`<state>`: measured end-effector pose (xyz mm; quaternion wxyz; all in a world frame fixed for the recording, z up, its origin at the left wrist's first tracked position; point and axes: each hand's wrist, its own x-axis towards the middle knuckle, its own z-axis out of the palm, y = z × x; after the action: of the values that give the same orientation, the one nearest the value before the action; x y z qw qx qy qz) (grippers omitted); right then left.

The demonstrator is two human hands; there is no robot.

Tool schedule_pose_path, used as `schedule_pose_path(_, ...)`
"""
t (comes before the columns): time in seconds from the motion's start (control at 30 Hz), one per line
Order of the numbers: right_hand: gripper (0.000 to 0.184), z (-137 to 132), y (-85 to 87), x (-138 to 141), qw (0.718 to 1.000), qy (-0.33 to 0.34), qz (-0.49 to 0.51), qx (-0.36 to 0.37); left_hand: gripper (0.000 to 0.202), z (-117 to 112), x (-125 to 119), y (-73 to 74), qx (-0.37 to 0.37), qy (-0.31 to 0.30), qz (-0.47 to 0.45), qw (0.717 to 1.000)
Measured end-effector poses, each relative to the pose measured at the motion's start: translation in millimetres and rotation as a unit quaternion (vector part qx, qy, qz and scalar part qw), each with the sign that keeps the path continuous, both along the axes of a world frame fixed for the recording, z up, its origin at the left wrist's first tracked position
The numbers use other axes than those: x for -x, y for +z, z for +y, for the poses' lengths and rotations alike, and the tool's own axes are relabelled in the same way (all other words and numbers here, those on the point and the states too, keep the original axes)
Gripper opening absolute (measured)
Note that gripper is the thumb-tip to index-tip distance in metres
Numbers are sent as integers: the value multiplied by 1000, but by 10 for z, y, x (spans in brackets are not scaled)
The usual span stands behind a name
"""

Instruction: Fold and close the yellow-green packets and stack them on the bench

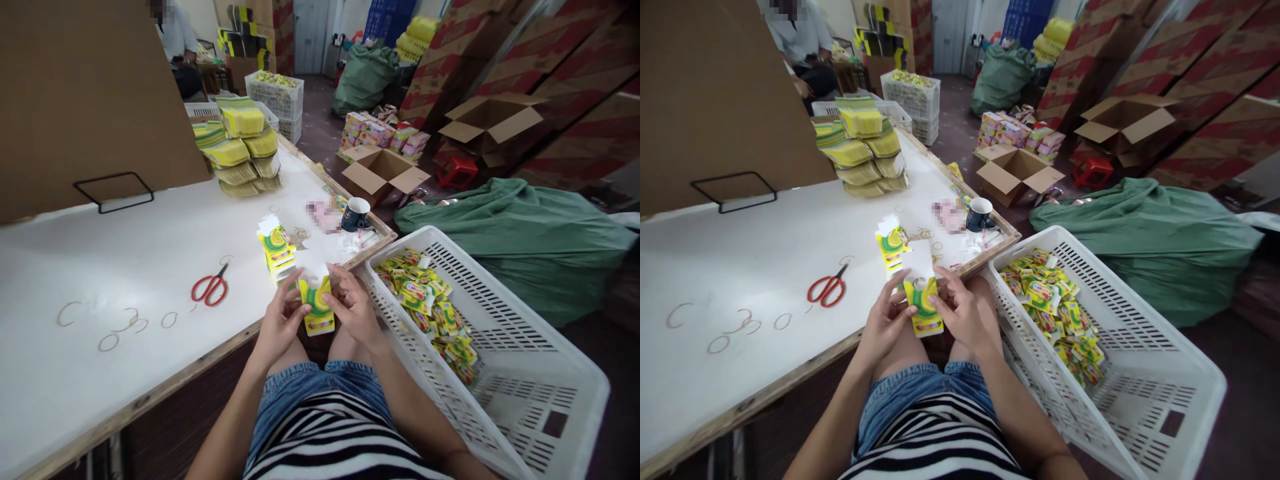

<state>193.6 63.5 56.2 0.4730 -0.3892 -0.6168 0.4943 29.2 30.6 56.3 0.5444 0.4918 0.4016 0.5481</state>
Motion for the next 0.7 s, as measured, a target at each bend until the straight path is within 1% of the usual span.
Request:
schedule_pose_path(0.07, 37, 45, 47, -64, 999, 41, -7, -1, 47, -9, 35, 16, 18, -40, -20, 999)
schedule_pose_path(0.13, 24, 83, 80, -112, 998, 54, -21, -4, 43, -19, 40, 20, 36, -71, -50, 996)
schedule_pose_path(0.17, 22, 98, 88, -127, 998, 50, -29, -13, 47, -24, 33, 17, 43, -80, -64, 994)
schedule_pose_path(0.27, 23, 126, 71, -139, 998, 32, -43, -39, 74, -33, 6, -10, 60, -93, -92, 990)
schedule_pose_path(0.3, 22, 132, 56, -136, 998, 24, -39, -40, 79, -31, 1, -23, 62, -96, -96, 989)
schedule_pose_path(0.33, 23, 137, 40, -133, 999, 17, -31, -35, 79, -28, 0, -38, 63, -98, -96, 989)
schedule_pose_path(0.37, 26, 143, 28, -132, 999, 11, -23, -31, 73, -22, 0, -52, 62, -99, -93, 989)
schedule_pose_path(0.43, 32, 157, 18, -144, 999, -6, -18, -43, 57, -7, 5, -74, 59, -82, -81, 992)
schedule_pose_path(0.47, 31, 165, 22, -156, 998, -11, -25, -57, 51, 0, 5, -80, 58, -67, -71, 993)
schedule_pose_path(0.53, 30, 180, 40, -188, 996, -3, -48, -69, 48, 10, -3, -85, 57, -35, -49, 997)
schedule_pose_path(0.6, 31, 186, 55, -212, 996, 26, -82, -38, 51, 14, -23, -84, 55, -11, -22, 998)
schedule_pose_path(0.7, 44, 179, 53, -213, 987, 67, -144, 16, 53, 13, -54, -82, 47, -1, 5, 999)
